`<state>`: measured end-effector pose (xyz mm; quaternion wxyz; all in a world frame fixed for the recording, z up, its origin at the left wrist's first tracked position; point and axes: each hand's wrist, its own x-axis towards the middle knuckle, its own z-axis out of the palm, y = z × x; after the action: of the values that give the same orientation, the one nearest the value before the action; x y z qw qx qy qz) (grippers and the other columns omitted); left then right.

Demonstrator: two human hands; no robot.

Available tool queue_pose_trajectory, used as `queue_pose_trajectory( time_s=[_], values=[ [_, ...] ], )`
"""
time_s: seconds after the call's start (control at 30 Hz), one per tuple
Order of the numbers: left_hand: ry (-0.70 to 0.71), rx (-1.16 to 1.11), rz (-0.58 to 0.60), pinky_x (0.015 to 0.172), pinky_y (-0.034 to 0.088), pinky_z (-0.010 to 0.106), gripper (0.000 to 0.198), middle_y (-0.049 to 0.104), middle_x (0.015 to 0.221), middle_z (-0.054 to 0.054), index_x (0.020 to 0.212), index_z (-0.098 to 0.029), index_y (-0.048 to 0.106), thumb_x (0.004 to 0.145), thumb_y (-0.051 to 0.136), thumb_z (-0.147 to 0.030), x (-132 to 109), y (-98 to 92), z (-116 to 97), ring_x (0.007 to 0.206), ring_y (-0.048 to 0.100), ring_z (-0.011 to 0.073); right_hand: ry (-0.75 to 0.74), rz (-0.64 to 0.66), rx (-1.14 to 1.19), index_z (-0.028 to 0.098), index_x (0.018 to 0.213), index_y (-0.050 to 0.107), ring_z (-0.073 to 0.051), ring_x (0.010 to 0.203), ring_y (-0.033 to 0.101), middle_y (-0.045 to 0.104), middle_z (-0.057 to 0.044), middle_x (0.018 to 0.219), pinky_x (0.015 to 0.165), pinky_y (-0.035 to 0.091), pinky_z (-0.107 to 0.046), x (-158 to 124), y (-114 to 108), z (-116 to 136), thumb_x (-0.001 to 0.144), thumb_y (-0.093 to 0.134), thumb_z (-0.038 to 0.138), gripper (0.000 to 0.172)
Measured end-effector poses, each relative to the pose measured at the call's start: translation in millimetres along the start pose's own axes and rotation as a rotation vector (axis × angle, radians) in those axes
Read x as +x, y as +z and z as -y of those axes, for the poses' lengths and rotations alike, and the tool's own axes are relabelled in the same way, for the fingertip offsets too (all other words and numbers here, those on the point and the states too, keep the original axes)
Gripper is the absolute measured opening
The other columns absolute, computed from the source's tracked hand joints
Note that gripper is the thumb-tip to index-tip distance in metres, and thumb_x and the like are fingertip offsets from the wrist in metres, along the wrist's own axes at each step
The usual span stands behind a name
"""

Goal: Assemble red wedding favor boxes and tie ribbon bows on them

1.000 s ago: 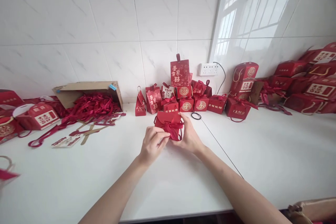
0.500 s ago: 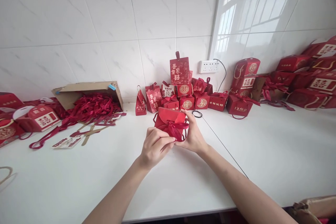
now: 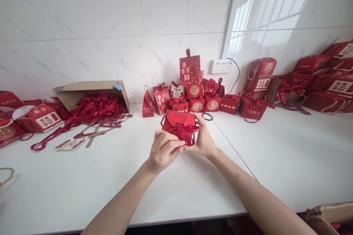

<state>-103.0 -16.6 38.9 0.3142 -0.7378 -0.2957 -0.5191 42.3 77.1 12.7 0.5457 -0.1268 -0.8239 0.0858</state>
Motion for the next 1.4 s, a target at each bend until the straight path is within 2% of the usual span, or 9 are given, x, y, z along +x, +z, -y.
queue_pose_trajectory(
  time_s=[0.8, 0.87, 0.93, 1.03, 1.1, 1.13, 1.2, 1.27, 1.4],
  values=[
    [-0.031, -0.034, 0.013, 0.062, 0.046, 0.026, 0.011, 0.061, 0.071, -0.002, 0.088, -0.021, 0.057, 0.080, 0.061, -0.014, -1.8, -2.0, 0.8, 0.062, 0.057, 0.0099, 0.027, 0.032, -0.019, 0.023, 0.141, 0.008, -0.034, 0.122, 0.041, 0.040, -0.017, 0.129, 0.094, 0.043, -0.054, -0.6, -1.0, 0.6, 0.066, 0.071, 0.049, 0.101],
    [-0.158, -0.069, -0.011, 0.061, 0.046, 0.025, 0.007, 0.061, 0.072, -0.001, 0.085, -0.021, 0.057, 0.080, 0.060, -0.017, -1.8, -2.5, 3.7, 0.064, 0.057, 0.0108, 0.071, 0.027, -0.010, 0.022, 0.140, 0.012, -0.035, 0.124, 0.040, 0.040, -0.018, 0.130, 0.098, 0.039, -0.055, 0.7, -0.9, 1.8, 0.065, 0.071, 0.049, 0.100],
    [-0.479, -0.093, -0.121, 0.058, 0.044, 0.024, 0.005, 0.059, 0.070, 0.000, 0.079, -0.019, 0.056, 0.081, 0.058, -0.023, -1.8, -3.6, 11.9, 0.064, 0.055, 0.0112, 0.202, 0.018, 0.064, 0.020, 0.137, 0.020, -0.035, 0.124, 0.040, 0.041, -0.018, 0.132, 0.099, 0.037, -0.055, 3.2, -0.3, 3.7, 0.062, 0.072, 0.050, 0.097],
    [-1.081, -0.137, -0.363, 0.053, 0.040, 0.022, 0.013, 0.051, 0.059, -0.003, 0.069, -0.019, 0.052, 0.077, 0.056, -0.028, -4.5, -5.4, 33.0, 0.056, 0.049, 0.0102, 0.633, 0.080, 0.447, 0.019, 0.122, 0.041, -0.030, 0.109, 0.055, 0.055, -0.015, 0.118, 0.088, 0.049, -0.048, 7.9, 0.8, 7.7, 0.067, 0.062, 0.060, 0.072],
    [-1.286, -0.183, -0.450, 0.049, 0.036, 0.022, 0.015, 0.044, 0.053, -0.005, 0.065, -0.019, 0.048, 0.075, 0.054, -0.029, -8.5, -6.0, 47.3, 0.050, 0.043, 0.0095, 0.989, 0.177, 0.829, 0.019, 0.104, 0.050, -0.025, 0.086, 0.064, 0.064, -0.010, 0.096, 0.072, 0.055, -0.040, 10.4, 1.3, 11.3, 0.075, 0.044, 0.069, 0.058],
    [-1.321, -0.203, -0.465, 0.048, 0.035, 0.022, 0.016, 0.042, 0.052, -0.006, 0.064, -0.019, 0.046, 0.074, 0.052, -0.029, -10.8, -5.8, 52.5, 0.048, 0.041, 0.0093, 1.129, 0.222, 1.016, 0.019, 0.097, 0.052, -0.022, 0.076, 0.065, 0.065, -0.009, 0.085, 0.065, 0.056, -0.038, 11.2, 1.4, 13.4, 0.077, 0.036, 0.071, 0.059],
    [-1.326, -0.222, -0.464, 0.049, 0.035, 0.022, 0.016, 0.042, 0.052, -0.006, 0.062, -0.020, 0.044, 0.074, 0.051, -0.028, -14.7, -5.0, 57.6, 0.048, 0.041, 0.0093, 1.286, 0.266, 1.312, 0.018, 0.090, 0.052, -0.020, 0.066, 0.065, 0.063, -0.007, 0.073, 0.058, 0.057, -0.035, 11.6, 2.0, 17.5, 0.078, 0.028, 0.074, 0.062],
    [-1.324, -0.243, -0.445, 0.051, 0.035, 0.022, 0.016, 0.043, 0.053, -0.005, 0.060, -0.019, 0.045, 0.072, 0.052, -0.028, -16.5, -4.0, 56.3, 0.051, 0.042, 0.0096, 1.311, 0.250, 1.475, 0.018, 0.090, 0.053, -0.020, 0.066, 0.066, 0.064, -0.007, 0.071, 0.058, 0.058, -0.035, 11.0, 3.1, 20.7, 0.078, 0.029, 0.074, 0.063],
    [-1.321, -0.275, -0.390, 0.050, 0.033, 0.022, 0.016, 0.044, 0.051, -0.005, 0.059, -0.019, 0.048, 0.070, 0.055, -0.028, -15.3, -2.1, 48.8, 0.050, 0.041, 0.0098, 1.292, 0.218, 1.554, 0.018, 0.096, 0.054, -0.023, 0.074, 0.067, 0.065, -0.009, 0.076, 0.061, 0.059, -0.041, 9.0, 6.3, 20.9, 0.078, 0.031, 0.073, 0.063]
  ],
)
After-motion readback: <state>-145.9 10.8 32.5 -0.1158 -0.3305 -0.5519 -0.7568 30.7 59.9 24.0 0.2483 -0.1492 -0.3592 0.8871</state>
